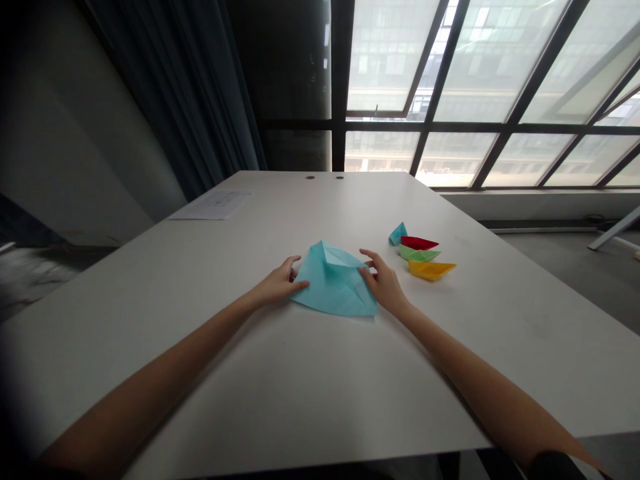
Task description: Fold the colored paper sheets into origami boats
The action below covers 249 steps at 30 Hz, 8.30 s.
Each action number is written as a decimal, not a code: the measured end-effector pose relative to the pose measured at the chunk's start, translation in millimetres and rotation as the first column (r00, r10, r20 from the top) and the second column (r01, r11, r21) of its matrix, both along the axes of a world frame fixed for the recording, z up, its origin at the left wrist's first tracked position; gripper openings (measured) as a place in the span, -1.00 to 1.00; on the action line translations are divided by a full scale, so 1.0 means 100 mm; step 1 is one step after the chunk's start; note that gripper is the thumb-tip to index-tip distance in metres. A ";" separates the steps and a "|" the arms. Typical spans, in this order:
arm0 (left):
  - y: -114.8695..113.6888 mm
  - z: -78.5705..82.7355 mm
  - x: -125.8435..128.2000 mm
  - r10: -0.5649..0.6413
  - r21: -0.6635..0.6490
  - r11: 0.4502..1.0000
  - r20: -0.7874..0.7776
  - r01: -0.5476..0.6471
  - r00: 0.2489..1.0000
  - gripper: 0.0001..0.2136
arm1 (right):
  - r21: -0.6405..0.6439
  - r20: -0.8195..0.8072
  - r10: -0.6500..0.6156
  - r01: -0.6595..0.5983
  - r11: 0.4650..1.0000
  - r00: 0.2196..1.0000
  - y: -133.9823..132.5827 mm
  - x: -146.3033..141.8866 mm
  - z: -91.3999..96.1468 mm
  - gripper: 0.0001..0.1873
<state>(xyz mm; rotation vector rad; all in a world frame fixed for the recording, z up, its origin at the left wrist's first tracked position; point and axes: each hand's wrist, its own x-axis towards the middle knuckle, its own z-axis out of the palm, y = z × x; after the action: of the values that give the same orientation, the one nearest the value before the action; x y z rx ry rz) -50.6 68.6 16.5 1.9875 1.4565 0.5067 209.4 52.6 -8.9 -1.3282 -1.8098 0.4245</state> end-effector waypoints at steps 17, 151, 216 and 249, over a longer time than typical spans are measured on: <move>0.15 -0.02 -0.26 -0.197 -0.048 0.978 0.095 0.202 0.976 -0.32 | -0.135 0.085 -0.130 0.141 0.981 0.988 0.23 0.34 -0.12 -0.32; -0.27 -0.24 0.23 -0.193 0.075 0.958 -0.548 0.278 0.814 -0.14 | -0.306 0.645 0.434 -0.309 0.901 0.629 -0.14 -0.20 -0.05 0.11; 0.17 -0.04 -0.15 0.309 -0.197 0.945 0.276 -0.261 0.910 -0.15 | -0.232 -0.404 -0.105 0.009 0.973 0.909 0.07 0.06 -0.05 -0.60; 0.06 -0.06 0.00 0.110 -0.169 0.986 0.641 0.000 0.759 -0.57 | -0.359 -0.552 0.012 -0.251 0.899 0.834 0.04 0.04 -0.08 -0.57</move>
<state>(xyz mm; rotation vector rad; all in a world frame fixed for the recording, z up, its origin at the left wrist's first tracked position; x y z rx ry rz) -51.1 74.3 10.9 1.4204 1.0629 0.9638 213.1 56.8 -16.4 -1.1896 -1.3700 1.2003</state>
